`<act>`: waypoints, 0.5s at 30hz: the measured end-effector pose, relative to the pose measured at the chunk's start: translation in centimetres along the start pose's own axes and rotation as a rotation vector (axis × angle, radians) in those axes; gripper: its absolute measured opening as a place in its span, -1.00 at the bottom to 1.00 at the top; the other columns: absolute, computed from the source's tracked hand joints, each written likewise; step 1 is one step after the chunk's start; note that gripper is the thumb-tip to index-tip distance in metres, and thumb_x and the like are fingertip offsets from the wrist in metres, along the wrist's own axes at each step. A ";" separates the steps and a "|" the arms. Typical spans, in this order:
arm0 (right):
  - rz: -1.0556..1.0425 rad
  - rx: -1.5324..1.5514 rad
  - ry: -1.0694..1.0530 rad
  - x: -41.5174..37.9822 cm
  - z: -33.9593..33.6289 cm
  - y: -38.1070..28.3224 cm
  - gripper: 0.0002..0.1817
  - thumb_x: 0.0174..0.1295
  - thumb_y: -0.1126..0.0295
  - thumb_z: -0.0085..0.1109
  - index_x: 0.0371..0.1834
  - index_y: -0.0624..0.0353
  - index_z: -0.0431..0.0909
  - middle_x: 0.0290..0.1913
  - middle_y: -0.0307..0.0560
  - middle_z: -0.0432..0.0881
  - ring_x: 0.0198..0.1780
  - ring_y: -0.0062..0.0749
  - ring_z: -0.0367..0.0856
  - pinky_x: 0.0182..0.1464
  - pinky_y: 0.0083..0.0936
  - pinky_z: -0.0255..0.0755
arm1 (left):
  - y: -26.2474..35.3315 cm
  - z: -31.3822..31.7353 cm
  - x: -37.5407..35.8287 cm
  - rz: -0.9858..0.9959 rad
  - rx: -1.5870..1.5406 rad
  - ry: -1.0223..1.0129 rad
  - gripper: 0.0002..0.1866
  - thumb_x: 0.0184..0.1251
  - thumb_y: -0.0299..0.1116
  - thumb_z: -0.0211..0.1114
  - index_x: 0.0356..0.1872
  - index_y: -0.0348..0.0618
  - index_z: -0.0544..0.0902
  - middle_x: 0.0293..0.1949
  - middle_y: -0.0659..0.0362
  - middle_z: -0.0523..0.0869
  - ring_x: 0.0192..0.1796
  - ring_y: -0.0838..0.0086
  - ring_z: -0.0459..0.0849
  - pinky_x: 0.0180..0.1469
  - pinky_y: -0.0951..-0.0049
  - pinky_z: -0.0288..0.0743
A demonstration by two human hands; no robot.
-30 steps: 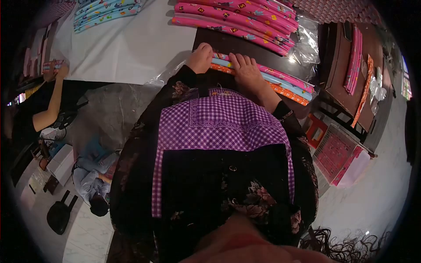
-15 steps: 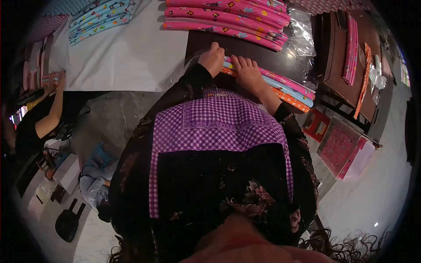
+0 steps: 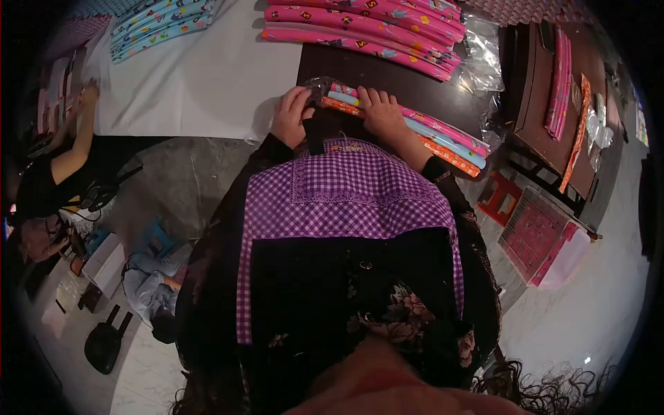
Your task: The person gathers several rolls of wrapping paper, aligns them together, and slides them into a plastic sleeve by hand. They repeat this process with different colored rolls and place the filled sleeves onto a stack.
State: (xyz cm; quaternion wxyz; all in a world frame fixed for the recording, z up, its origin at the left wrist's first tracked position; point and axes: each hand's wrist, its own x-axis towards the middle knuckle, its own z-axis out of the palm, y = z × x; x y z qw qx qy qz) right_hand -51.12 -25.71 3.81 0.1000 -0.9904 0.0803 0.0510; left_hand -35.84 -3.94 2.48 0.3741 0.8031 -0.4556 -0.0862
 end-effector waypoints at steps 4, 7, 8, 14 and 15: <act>-0.008 -0.033 -0.024 0.2 0.5 0.2 -0.24 0.02 0.37 0.20 0.37 0.18 0.18 0.12 0.07 0.44 0.09 -0.09 0.45 0.05 -0.18 0.35 | -3.1 -0.8 -4.4 -0.068 0.379 0.007 -0.06 -0.01 0.19 0.37 0.34 -0.15 0.27 0.38 -0.11 0.22 0.36 -0.16 0.19 0.31 -0.12 0.08; -0.007 -0.027 -0.032 0.3 0.3 0.1 -0.21 -0.02 0.38 0.21 0.37 0.18 0.18 0.13 0.07 0.44 0.09 -0.08 0.44 0.06 -0.18 0.35 | -4.4 -1.1 -6.1 -0.046 0.496 0.019 -0.30 0.09 0.01 0.34 0.21 -0.18 0.42 0.33 -0.07 0.31 0.32 -0.09 0.27 0.28 -0.08 0.14; -0.008 -0.027 -0.033 0.3 0.3 0.1 -0.21 -0.02 0.38 0.21 0.37 0.18 0.18 0.13 0.07 0.44 0.09 -0.08 0.44 0.06 -0.18 0.35 | -4.9 -1.2 -6.2 -0.047 0.495 0.019 -0.30 0.09 0.01 0.34 0.21 -0.18 0.42 0.33 -0.07 0.31 0.32 -0.09 0.27 0.28 -0.08 0.14; 0.000 -0.004 -0.028 0.2 0.3 0.1 -0.19 -0.05 0.41 0.21 0.37 0.20 0.16 0.13 0.08 0.43 0.10 -0.07 0.44 0.07 -0.17 0.35 | -5.3 -4.6 -2.9 0.025 0.576 -0.120 -0.76 0.26 -0.42 0.20 -0.05 -0.05 0.61 0.20 0.06 0.45 0.28 0.08 0.33 0.23 -0.01 0.24; 0.003 -0.010 -0.015 0.2 0.2 0.1 -0.20 -0.07 0.41 0.21 0.36 0.21 0.18 0.13 0.07 0.45 0.09 -0.08 0.45 0.07 -0.19 0.36 | -5.2 -5.5 -1.5 0.132 0.620 -0.082 -0.76 0.20 -0.44 0.17 -0.09 -0.04 0.61 0.16 0.06 0.47 0.25 0.08 0.36 0.21 0.01 0.25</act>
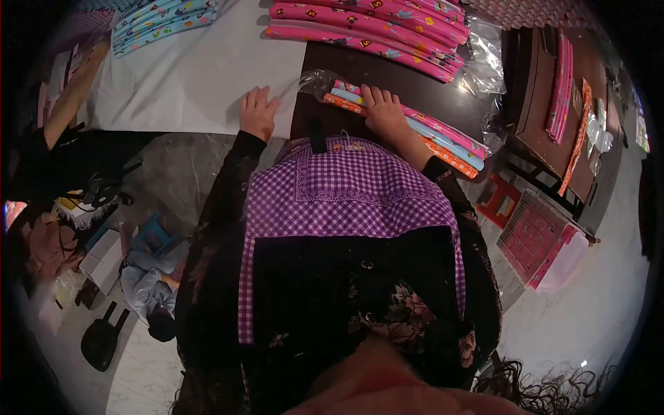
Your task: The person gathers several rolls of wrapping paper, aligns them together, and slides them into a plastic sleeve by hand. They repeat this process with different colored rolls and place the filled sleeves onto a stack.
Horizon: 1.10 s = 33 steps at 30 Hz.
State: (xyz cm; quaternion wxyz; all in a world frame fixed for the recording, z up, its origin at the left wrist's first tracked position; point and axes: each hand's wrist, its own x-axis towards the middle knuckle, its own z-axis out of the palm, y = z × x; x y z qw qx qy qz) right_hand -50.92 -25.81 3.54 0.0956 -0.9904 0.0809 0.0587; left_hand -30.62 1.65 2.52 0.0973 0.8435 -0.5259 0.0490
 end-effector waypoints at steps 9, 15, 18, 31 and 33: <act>0.033 0.077 0.036 0.2 0.3 0.3 -0.19 -0.10 0.38 0.23 0.34 0.20 0.20 0.11 0.09 0.46 0.08 -0.04 0.47 0.06 -0.15 0.39 | -5.2 -1.7 7.1 0.226 0.215 0.108 -0.47 0.10 -0.34 0.28 0.18 0.25 0.51 0.21 0.15 0.45 0.26 0.16 0.37 0.24 -0.01 0.25; 0.055 0.111 0.011 0.3 -0.3 0.1 -0.16 -0.11 0.36 0.25 0.35 0.21 0.17 0.11 0.11 0.45 0.08 -0.01 0.46 0.07 -0.13 0.39 | -5.4 -2.8 6.7 -0.031 0.316 -0.022 -0.26 -0.02 -0.19 0.44 0.30 0.32 0.38 0.26 0.16 0.40 0.24 0.18 0.41 0.13 0.05 0.33; 0.066 0.112 -0.011 0.6 -0.1 -0.2 -0.15 -0.12 0.35 0.26 0.36 0.22 0.16 0.12 0.11 0.45 0.09 -0.01 0.45 0.07 -0.13 0.39 | -7.0 0.7 4.7 -0.090 0.285 -0.126 -0.42 0.06 -0.26 0.36 0.20 0.29 0.47 0.21 0.17 0.44 0.12 0.23 0.50 0.02 0.12 0.37; 0.064 0.056 0.014 0.8 0.0 0.2 -0.15 -0.12 0.36 0.27 0.35 0.17 0.19 0.15 0.08 0.43 0.11 -0.04 0.45 0.11 -0.15 0.37 | -6.8 -0.7 12.7 0.351 0.283 -0.011 -0.60 0.15 -0.49 0.13 0.03 0.16 0.58 -0.14 0.19 0.58 -0.16 0.30 0.57 -0.14 0.22 0.36; 0.069 0.058 0.023 0.9 0.1 0.5 -0.15 -0.12 0.36 0.27 0.36 0.17 0.18 0.15 0.07 0.43 0.11 -0.04 0.45 0.10 -0.15 0.37 | -6.6 -1.0 14.1 0.475 0.311 -0.034 -0.42 0.13 -0.47 0.18 0.24 0.20 0.45 0.01 0.13 0.53 0.02 0.26 0.50 -0.11 0.19 0.36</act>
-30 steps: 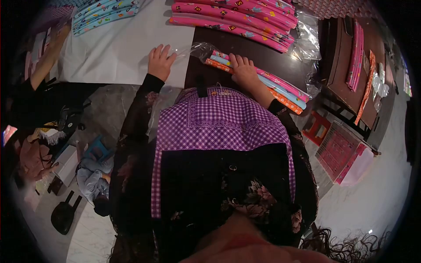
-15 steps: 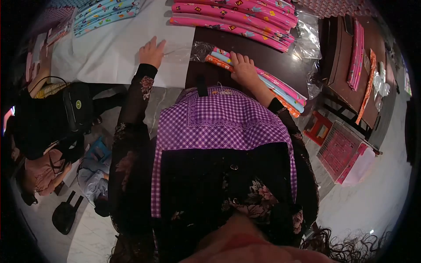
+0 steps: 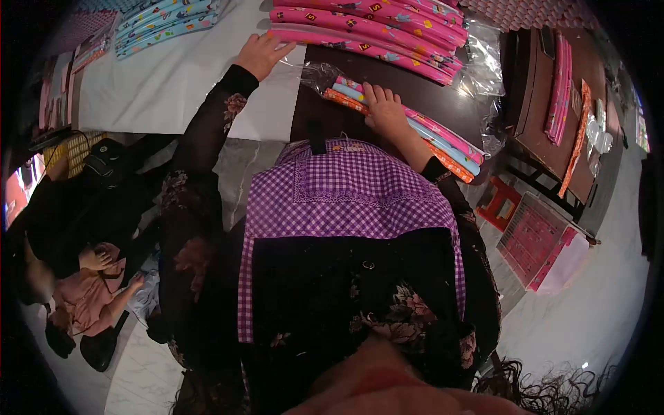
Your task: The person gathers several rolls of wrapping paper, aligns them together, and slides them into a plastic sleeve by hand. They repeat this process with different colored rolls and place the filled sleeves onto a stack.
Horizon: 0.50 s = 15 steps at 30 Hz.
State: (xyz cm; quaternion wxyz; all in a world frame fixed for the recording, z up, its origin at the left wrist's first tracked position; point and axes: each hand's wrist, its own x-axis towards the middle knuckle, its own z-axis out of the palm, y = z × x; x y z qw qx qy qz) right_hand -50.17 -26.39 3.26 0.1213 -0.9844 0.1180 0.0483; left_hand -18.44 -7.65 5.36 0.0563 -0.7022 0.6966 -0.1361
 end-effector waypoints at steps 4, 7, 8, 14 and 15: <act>0.024 0.034 -0.026 0.4 -0.1 0.3 -0.15 -0.12 0.37 0.26 0.36 0.17 0.17 0.15 0.06 0.43 0.11 -0.05 0.44 0.10 -0.15 0.37 | 1.1 -0.2 0.6 -0.077 0.131 -0.178 -0.23 0.10 -0.43 0.23 0.42 0.23 0.23 0.20 0.09 0.41 0.18 0.22 0.39 -0.05 0.08 0.35; 0.039 0.047 -0.018 0.7 -0.3 0.3 -0.15 -0.11 0.37 0.26 0.37 0.17 0.16 0.14 0.06 0.43 0.11 -0.04 0.44 0.10 -0.16 0.37 | 4.4 -2.7 0.7 -0.245 0.089 -0.002 -0.20 0.07 -0.39 0.30 0.41 0.06 0.21 0.26 0.11 0.37 0.21 0.17 0.38 0.12 -0.02 0.31; 0.044 0.051 -0.016 0.7 -0.4 0.2 -0.15 -0.11 0.37 0.26 0.37 0.17 0.16 0.14 0.06 0.43 0.11 -0.04 0.44 0.10 -0.16 0.37 | 6.5 -4.2 0.9 -0.400 -0.199 0.013 -0.24 0.13 -0.35 0.32 0.39 -0.03 0.22 0.26 0.07 0.38 0.24 0.12 0.37 0.18 0.02 0.27; 0.050 0.050 -0.026 1.1 -0.5 0.0 -0.13 -0.12 0.37 0.27 0.37 0.18 0.15 0.14 0.06 0.43 0.10 -0.04 0.44 0.08 -0.16 0.37 | 16.0 0.1 0.1 -1.322 -1.550 0.057 -0.41 0.30 -0.05 0.29 0.17 -0.28 0.39 0.00 0.03 0.56 -0.05 0.35 0.59 -0.14 0.35 0.52; 0.047 0.049 -0.030 1.1 -0.7 -0.1 -0.12 -0.13 0.36 0.28 0.38 0.17 0.14 0.14 0.06 0.43 0.10 -0.04 0.44 0.09 -0.16 0.37 | 16.6 0.0 0.5 -1.514 -1.917 0.034 -0.38 0.30 -0.03 0.29 0.18 -0.29 0.38 -0.06 0.08 0.57 -0.11 0.48 0.59 -0.25 0.45 0.54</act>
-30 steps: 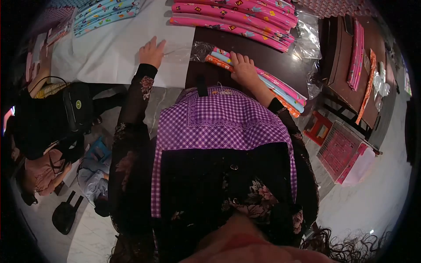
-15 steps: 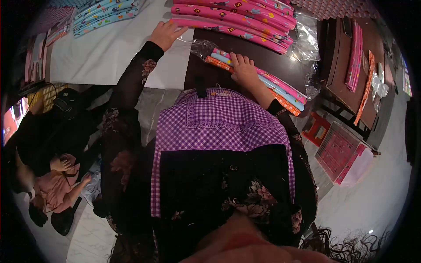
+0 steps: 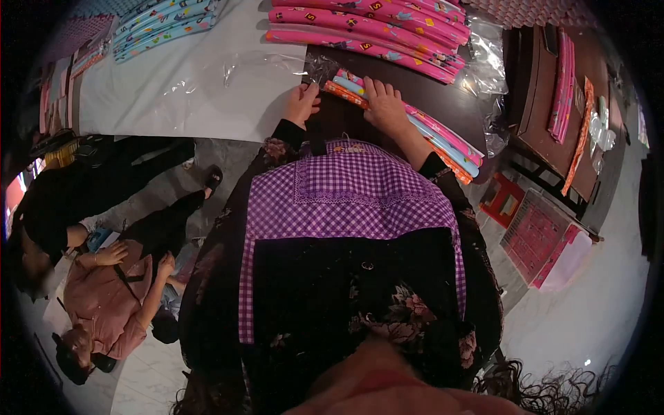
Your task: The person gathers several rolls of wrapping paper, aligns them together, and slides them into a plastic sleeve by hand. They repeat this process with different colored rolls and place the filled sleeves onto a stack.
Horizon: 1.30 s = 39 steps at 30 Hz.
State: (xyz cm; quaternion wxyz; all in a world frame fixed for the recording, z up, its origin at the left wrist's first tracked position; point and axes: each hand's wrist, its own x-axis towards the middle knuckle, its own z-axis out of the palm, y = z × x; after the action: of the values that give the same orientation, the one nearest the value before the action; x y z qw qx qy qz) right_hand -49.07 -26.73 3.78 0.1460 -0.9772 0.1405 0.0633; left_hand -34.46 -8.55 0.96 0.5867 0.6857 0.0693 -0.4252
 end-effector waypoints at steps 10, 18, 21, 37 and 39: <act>-0.020 0.004 0.008 -0.1 -0.6 -0.8 -0.12 -0.14 0.35 0.29 0.37 0.16 0.15 0.14 0.06 0.43 0.11 -0.03 0.44 0.10 -0.14 0.37 | 1.6 2.3 0.5 -0.037 0.113 -0.144 -0.29 0.42 0.00 0.14 0.39 -0.30 0.21 0.34 -0.01 0.30 0.16 0.26 0.48 0.03 0.30 0.53; -0.017 -0.008 0.040 -0.1 0.7 0.1 -0.19 -0.09 0.34 0.25 0.33 0.20 0.20 0.09 0.07 0.46 0.06 -0.02 0.47 0.05 -0.13 0.39 | -1.3 5.0 -1.0 -0.087 -0.194 -0.205 -0.54 0.45 -0.07 0.14 0.14 -0.21 0.42 -0.07 0.18 0.45 -0.19 0.47 0.47 -0.11 0.33 0.50; -0.018 0.005 0.050 0.1 0.8 0.1 -0.23 -0.06 0.35 0.19 0.33 0.20 0.20 0.09 0.06 0.47 0.06 -0.01 0.47 0.06 -0.13 0.38 | -1.2 6.1 -1.8 -0.192 -0.360 -0.381 -0.51 0.46 -0.03 0.10 0.17 -0.22 0.40 -0.06 0.17 0.45 -0.20 0.46 0.47 -0.10 0.31 0.49; -0.204 -0.124 0.147 -0.6 0.7 0.7 -0.35 0.01 0.37 0.14 0.28 0.17 0.29 0.12 -0.02 0.47 0.02 -0.17 0.47 0.00 -0.27 0.36 | 3.4 3.6 -1.5 1.083 1.737 -0.155 0.01 -0.19 0.08 0.52 0.29 -0.23 0.28 0.23 0.05 0.37 0.30 0.18 0.31 0.34 0.14 0.13; -0.214 -0.147 0.154 -0.5 1.5 1.3 -0.27 -0.02 0.31 0.24 0.30 0.19 0.26 0.13 -0.01 0.44 0.02 -0.18 0.46 0.00 -0.27 0.36 | 2.3 4.6 0.3 1.073 1.715 -0.224 -0.03 -0.20 0.09 0.52 0.25 -0.22 0.31 0.17 0.07 0.39 0.25 0.20 0.34 0.32 0.16 0.15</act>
State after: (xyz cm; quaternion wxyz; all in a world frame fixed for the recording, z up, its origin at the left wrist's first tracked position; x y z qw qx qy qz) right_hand -50.07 -27.31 2.12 0.0686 -0.9966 0.0413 -0.0179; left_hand -35.22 -13.32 2.72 0.0139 0.7722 -0.6308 -0.0740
